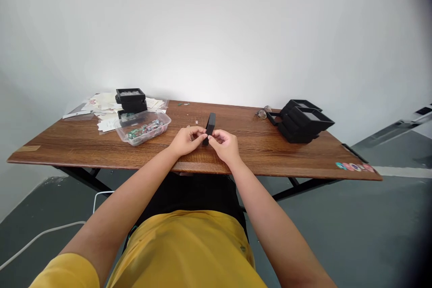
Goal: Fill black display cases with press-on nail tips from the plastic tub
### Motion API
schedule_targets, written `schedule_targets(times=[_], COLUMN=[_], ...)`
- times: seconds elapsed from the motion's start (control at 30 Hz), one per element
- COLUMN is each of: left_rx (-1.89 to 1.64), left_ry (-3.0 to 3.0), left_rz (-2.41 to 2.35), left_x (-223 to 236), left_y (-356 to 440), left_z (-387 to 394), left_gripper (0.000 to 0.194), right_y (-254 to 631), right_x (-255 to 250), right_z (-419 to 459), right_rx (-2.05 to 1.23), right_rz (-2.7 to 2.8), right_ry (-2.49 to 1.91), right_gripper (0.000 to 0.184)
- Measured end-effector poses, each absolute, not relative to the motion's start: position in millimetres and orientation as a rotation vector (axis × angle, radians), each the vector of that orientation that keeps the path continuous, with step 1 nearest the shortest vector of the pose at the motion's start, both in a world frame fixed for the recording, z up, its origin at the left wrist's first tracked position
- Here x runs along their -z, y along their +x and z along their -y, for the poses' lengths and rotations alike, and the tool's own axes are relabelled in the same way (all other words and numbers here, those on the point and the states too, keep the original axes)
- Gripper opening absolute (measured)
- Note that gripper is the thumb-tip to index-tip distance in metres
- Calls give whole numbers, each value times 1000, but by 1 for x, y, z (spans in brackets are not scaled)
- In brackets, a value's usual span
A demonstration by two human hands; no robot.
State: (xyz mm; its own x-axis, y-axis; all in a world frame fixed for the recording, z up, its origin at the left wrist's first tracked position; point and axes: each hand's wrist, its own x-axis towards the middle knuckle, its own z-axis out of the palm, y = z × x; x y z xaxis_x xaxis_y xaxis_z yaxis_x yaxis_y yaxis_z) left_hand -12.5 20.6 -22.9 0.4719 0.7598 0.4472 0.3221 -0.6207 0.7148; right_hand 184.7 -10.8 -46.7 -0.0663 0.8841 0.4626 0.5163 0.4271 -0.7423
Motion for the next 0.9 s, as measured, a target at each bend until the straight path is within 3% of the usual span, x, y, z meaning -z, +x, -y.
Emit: schedule_targets(times=[0.4, 0.9], left_rx=[-1028, -1122], left_ry=[2127, 1933], left_rz=[-858, -899], left_x=[24, 28], left_y=[-15, -13], left_z=[-20, -29], left_gripper=[27, 30], right_y=[176, 181], right_x=[33, 36], right_z=[20, 17], right_rx=[-249, -229], right_rz=[1812, 1684], right_ry=[-1351, -1297], right_gripper=[23, 27])
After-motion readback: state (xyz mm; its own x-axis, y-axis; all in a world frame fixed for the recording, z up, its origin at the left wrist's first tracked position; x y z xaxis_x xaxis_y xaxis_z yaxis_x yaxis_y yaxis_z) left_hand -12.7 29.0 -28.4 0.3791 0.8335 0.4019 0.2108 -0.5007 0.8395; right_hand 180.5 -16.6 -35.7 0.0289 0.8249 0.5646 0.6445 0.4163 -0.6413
